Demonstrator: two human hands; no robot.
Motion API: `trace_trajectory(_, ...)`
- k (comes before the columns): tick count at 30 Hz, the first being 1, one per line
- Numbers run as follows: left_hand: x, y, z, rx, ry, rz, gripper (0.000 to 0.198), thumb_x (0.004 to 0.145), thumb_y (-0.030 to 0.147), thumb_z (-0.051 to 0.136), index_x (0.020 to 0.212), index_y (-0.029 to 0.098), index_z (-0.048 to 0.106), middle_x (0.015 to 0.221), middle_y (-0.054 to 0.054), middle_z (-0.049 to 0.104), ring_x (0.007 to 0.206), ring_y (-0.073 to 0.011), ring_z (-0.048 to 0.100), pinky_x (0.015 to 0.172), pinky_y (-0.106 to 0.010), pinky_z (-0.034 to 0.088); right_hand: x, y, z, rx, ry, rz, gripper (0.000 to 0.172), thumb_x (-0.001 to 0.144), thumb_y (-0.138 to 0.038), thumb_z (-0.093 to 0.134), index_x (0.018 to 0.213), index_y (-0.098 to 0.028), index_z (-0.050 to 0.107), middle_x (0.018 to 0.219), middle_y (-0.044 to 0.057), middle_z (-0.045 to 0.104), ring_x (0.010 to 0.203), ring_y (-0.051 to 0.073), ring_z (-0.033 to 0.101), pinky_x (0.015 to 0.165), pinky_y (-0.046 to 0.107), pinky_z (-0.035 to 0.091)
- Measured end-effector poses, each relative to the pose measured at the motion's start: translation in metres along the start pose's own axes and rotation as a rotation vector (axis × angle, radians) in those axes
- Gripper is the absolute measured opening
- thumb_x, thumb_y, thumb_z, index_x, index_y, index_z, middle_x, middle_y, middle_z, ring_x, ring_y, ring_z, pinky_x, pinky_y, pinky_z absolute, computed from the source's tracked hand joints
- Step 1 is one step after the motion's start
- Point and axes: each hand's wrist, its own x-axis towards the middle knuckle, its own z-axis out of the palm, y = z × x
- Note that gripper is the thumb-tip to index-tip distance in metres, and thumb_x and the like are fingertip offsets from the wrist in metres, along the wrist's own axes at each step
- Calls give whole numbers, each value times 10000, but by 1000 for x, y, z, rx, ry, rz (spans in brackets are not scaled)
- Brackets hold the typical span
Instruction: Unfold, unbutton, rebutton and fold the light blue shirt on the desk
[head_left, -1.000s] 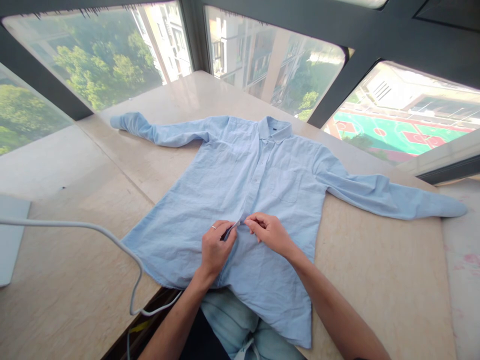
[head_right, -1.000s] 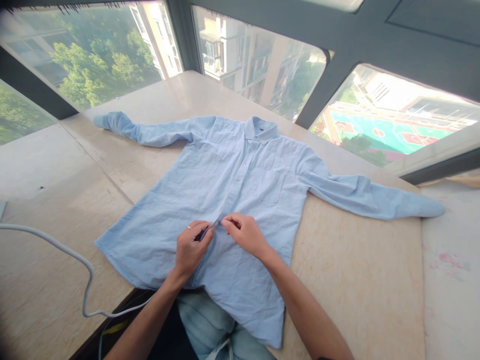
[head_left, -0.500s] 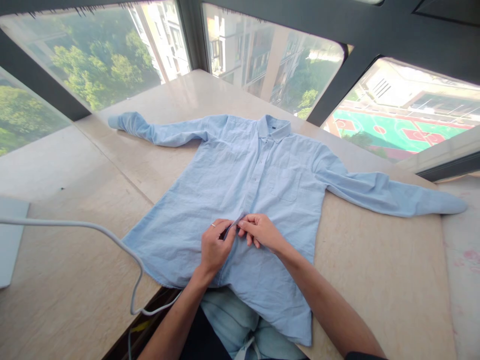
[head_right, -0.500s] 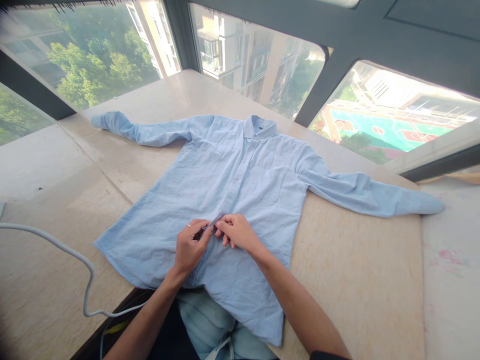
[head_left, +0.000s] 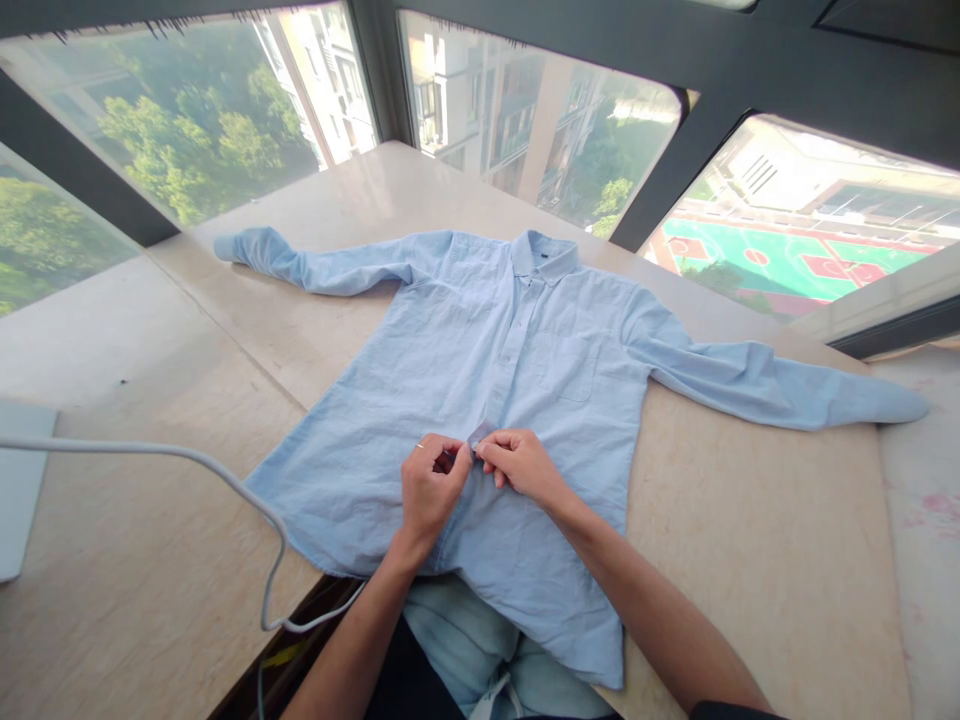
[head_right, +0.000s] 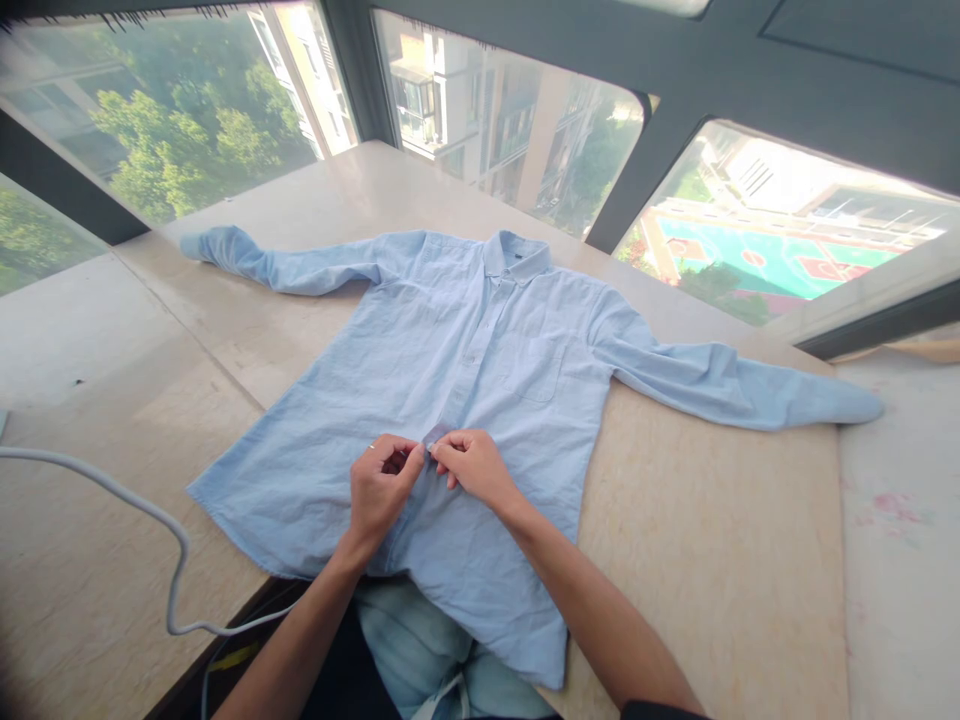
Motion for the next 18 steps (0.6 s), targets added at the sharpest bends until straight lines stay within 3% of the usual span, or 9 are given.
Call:
trace_trajectory(5, 0, 0, 1, 30, 9, -7, 174, 823, 262, 609, 669, 182, 622, 645, 12, 606, 583, -112, 536, 585, -234, 429, -1, 0, 0, -4, 1, 13, 193, 791, -276, 587, 644, -167, 650, 459, -42, 565, 334, 56, 415, 368, 181, 296)
trace_trajectory(9, -1, -1, -1, 125, -74, 4, 168, 841, 253, 584, 700, 177, 636, 689, 2, 612, 605, -114, 537, 608, -236, 419, -3, -1, 0, -107, -19, 44, 253, 841, -298, 547, 620, -181, 589, 409, -56, 527, 295, 63, 379, 346, 185, 292)
trace_trajectory(12, 0, -2, -2, 167, -122, 21, 173, 870, 256, 564, 741, 182, 654, 734, -9, 621, 624, -120, 546, 631, -241, 425, -4, -2, 2, -214, 9, 7, 273, 872, -322, 538, 632, -195, 555, 427, -62, 526, 308, 75, 430, 370, 191, 329)
trace_trajectory(18, 0, -5, 0, 230, -96, 18, 141, 885, 238, 585, 958, 192, 696, 887, -27, 644, 600, -109, 540, 645, -254, 448, -6, -5, 4, -416, 119, -71, 270, 897, -352, 561, 677, -197, 581, 531, -41, 583, 410, 103, 528, 452, 214, 363)
